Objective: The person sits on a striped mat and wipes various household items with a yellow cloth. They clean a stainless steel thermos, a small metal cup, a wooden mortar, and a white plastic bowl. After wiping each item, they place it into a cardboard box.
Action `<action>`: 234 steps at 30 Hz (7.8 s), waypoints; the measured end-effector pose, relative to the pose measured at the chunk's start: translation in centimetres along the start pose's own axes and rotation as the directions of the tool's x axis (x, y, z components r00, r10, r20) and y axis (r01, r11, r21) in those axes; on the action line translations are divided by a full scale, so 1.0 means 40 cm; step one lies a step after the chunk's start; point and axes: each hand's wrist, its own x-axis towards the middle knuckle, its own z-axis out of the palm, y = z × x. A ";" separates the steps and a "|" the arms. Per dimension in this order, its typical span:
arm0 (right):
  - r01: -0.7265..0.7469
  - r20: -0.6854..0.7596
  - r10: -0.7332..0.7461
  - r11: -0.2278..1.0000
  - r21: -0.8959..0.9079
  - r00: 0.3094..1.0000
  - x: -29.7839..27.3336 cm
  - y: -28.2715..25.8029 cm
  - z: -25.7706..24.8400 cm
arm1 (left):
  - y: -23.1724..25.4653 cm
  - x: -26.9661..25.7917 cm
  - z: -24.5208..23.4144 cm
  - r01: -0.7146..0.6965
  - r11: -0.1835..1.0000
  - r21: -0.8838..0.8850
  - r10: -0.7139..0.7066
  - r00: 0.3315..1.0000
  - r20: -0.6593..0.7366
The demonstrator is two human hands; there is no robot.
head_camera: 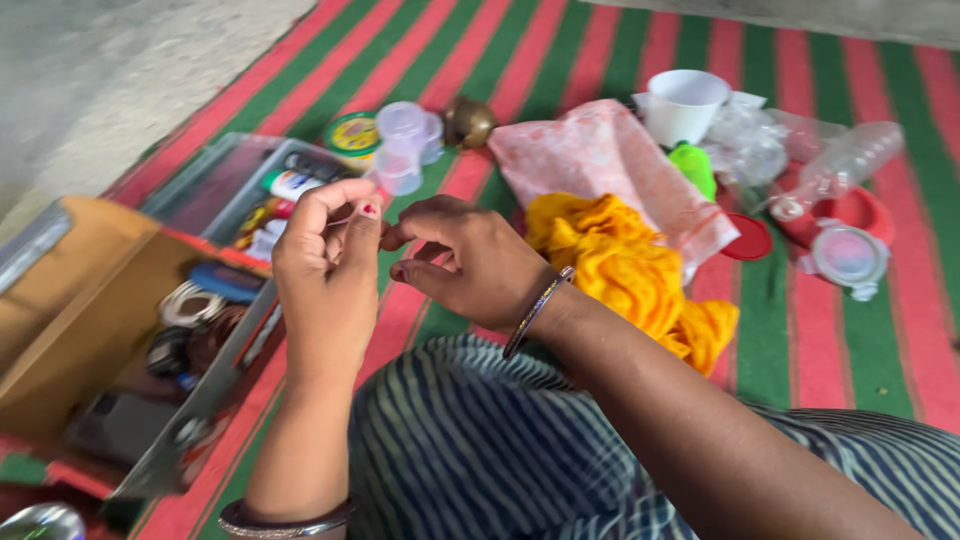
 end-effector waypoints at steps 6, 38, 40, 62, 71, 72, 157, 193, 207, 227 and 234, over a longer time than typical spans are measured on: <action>-0.131 -0.094 0.118 0.979 -0.155 0.989 -0.066 0.107 -0.145 | -0.034 0.052 0.163 0.029 0.998 0.057 -0.037 0.989 0.142; -0.342 -0.240 0.270 0.445 -0.828 0.933 -0.164 1.034 -0.545 | -0.582 0.287 0.626 0.189 0.974 0.122 -0.220 0.919 0.328; -0.508 -0.392 0.357 0.332 -0.795 0.848 -0.148 1.084 -0.624 | -0.587 0.291 0.630 0.209 0.967 0.145 -0.246 0.912 0.328; -0.529 -0.396 0.420 0.269 -0.805 0.816 -0.218 0.961 -0.580 | -0.575 0.275 0.646 0.154 0.975 0.160 -0.200 0.921 0.333; -0.013 0.007 0.031 0.587 -0.810 0.999 -0.239 0.582 -0.434 | -0.441 0.243 0.609 0.220 0.947 0.232 -0.291 0.896 0.336; -0.012 0.004 0.026 0.602 -0.798 1.000 -0.234 0.556 -0.424 | -0.429 0.235 0.593 0.219 0.939 0.265 -0.304 0.888 0.346; -0.666 -0.718 0.265 0.656 -0.355 0.644 -0.696 0.463 -0.405 | -0.501 -0.084 0.599 -0.395 0.841 0.370 0.034 0.721 0.692; -0.503 -0.567 0.192 0.729 -0.464 0.801 -0.677 0.213 -0.397 | -0.063 0.030 0.595 -0.260 0.389 0.884 -0.526 0.724 0.445; -0.768 -0.388 0.675 0.455 -0.451 0.627 -0.578 0.305 -0.331 | -0.005 0.058 0.630 -0.136 0.981 0.139 0.040 0.842 0.537; -0.788 -0.460 0.641 0.526 -0.320 0.614 -0.652 0.419 -0.321 | -0.043 0.096 0.612 0.105 0.917 0.386 -0.361 0.634 0.684; -0.728 -0.674 0.391 0.602 -0.328 0.627 -0.633 0.374 -0.374 | -0.100 0.115 0.531 0.264 0.956 0.129 -0.279 0.676 0.683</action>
